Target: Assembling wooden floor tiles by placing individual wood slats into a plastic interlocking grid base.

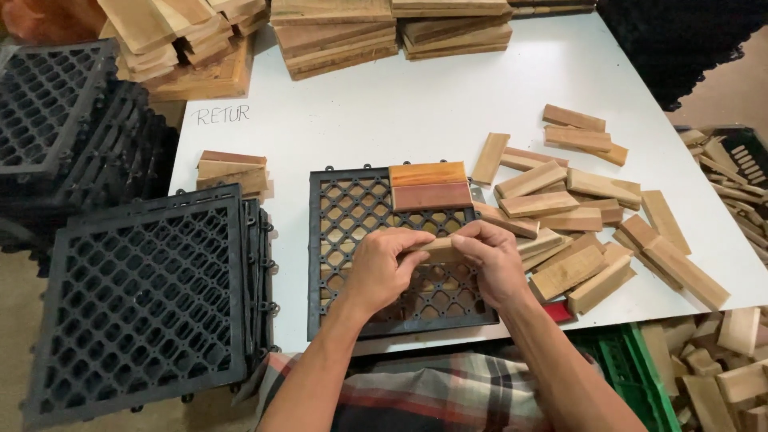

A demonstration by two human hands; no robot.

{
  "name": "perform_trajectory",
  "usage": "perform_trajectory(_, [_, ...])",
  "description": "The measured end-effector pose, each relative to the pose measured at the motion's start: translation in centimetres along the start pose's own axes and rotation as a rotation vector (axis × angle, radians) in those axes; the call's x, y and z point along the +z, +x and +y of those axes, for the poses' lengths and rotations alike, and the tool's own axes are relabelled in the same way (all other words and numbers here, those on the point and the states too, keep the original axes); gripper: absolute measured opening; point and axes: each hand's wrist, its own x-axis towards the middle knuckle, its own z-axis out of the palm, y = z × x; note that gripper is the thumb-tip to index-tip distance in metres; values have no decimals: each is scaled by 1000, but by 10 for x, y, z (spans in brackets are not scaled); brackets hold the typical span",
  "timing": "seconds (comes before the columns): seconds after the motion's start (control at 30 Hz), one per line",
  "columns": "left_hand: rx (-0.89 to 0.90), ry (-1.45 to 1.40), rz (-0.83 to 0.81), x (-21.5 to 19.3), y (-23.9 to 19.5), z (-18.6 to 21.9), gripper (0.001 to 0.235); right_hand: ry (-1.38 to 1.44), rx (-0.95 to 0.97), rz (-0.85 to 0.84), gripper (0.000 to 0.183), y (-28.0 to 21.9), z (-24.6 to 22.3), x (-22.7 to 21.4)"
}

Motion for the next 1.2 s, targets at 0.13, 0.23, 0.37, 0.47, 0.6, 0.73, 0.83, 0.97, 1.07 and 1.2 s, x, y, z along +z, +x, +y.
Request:
perform_trajectory(0.13, [20, 65, -39, -9, 0, 5, 23, 61, 87, 32, 12, -16, -28, 28])
perform_trajectory(0.23, [-19, 69, -80, -10, 2, 1, 23, 119, 206, 42, 12, -1, -15, 15])
perform_trajectory(0.37, [-111, -85, -109, -9, 5, 3, 24, 75, 275, -9, 27, 11, -2, -7])
perform_trajectory(0.47, [-168, -142, -114, -11, 5, 4, 25, -27, 171, -78, 28, -9, -34, 9])
perform_trajectory(0.6, [-284, -156, -96, -12, 5, 1, 54, -168, 106, -30, 40, -10, -32, 7])
perform_trajectory(0.73, [-537, 156, -3, -8, 12, -17, 71, -57, 167, 146, 37, 18, -6, -18])
perform_trajectory(0.83, [-720, -27, 160, 6, 14, -52, 43, -88, 104, 178, 43, 18, -16, -15])
perform_trajectory(0.97, [-693, -58, 143, 17, 21, -76, 44, -624, -82, 260, 39, 34, 3, -25])
perform_trajectory(1.07, [-686, -30, 112, 19, 27, -65, 52, -1072, -248, 228, 46, 43, 12, -30])
perform_trajectory(1.2, [-542, 201, 107, 22, 27, -30, 47, -1051, -245, 224, 71, 36, 14, -20])
